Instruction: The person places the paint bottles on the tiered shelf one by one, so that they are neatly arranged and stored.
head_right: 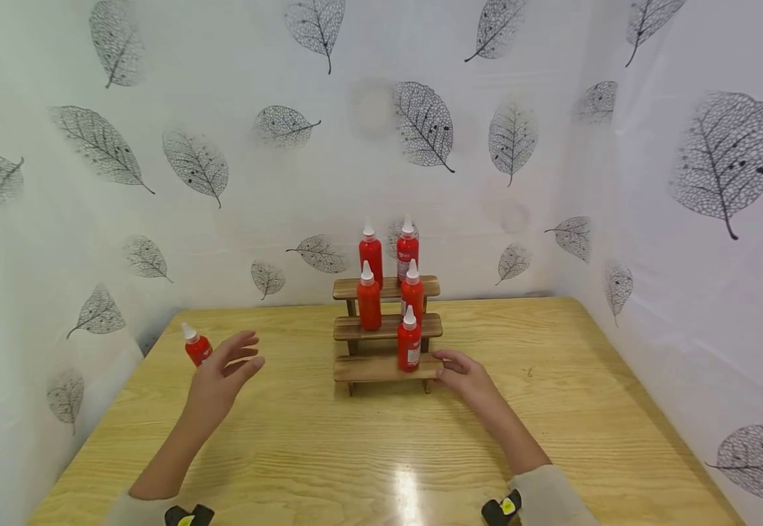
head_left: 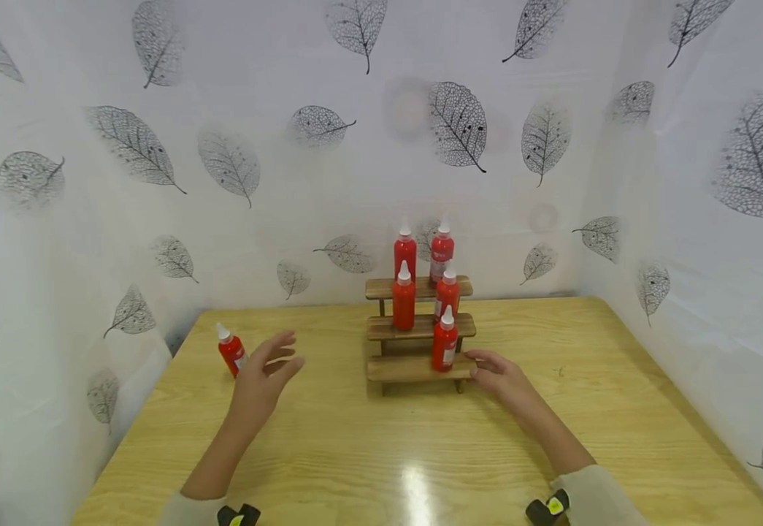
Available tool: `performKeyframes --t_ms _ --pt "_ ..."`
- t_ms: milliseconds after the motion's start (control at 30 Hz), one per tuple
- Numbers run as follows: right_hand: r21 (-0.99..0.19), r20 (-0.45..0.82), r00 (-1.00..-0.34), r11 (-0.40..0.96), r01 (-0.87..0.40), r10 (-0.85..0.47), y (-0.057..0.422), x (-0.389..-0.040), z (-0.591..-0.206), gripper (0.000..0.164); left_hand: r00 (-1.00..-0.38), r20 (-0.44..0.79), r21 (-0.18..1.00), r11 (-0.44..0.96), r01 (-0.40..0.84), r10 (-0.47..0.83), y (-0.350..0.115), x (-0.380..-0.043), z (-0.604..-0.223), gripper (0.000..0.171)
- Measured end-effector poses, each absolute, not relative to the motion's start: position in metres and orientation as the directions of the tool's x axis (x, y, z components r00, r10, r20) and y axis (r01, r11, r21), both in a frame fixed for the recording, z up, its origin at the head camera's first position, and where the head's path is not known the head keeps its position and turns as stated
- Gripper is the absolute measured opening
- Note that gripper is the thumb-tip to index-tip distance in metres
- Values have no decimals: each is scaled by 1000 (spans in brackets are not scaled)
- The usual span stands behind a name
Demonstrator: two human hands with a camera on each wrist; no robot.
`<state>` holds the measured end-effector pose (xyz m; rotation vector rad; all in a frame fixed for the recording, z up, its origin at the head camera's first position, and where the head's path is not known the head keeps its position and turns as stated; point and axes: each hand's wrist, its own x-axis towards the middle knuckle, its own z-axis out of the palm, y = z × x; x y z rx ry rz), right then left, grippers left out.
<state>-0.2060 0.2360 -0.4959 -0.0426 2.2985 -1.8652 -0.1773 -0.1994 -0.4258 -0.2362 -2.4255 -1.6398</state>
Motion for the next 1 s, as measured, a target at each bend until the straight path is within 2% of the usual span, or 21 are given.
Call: performKeyframes --t_ms 200,300,600,767,1000 --pt "-983 -118 -981 156 94 -155 237 -207 -497 54 -948 306 865 441 240 -84 -234 -168 -430 51" --pt "-986 -113 -981 141 91 -160 237 -207 -497 54 -932 317 879 424 218 -178 -247 -167 -430 48" --pt "-988 -107 -980 126 86 -170 236 -206 -497 53 -901 256 903 420 93 -351 -281 -178 -434 52" --pt "-989 -105 -980 120 85 -168 235 -206 -497 53 -899 209 902 430 26 -385 -295 -192 -443 55" --pt "-989 -106 -981 121 86 -162 235 -207 -497 53 -924 185 899 438 21 -334 -303 -209 -453 60"
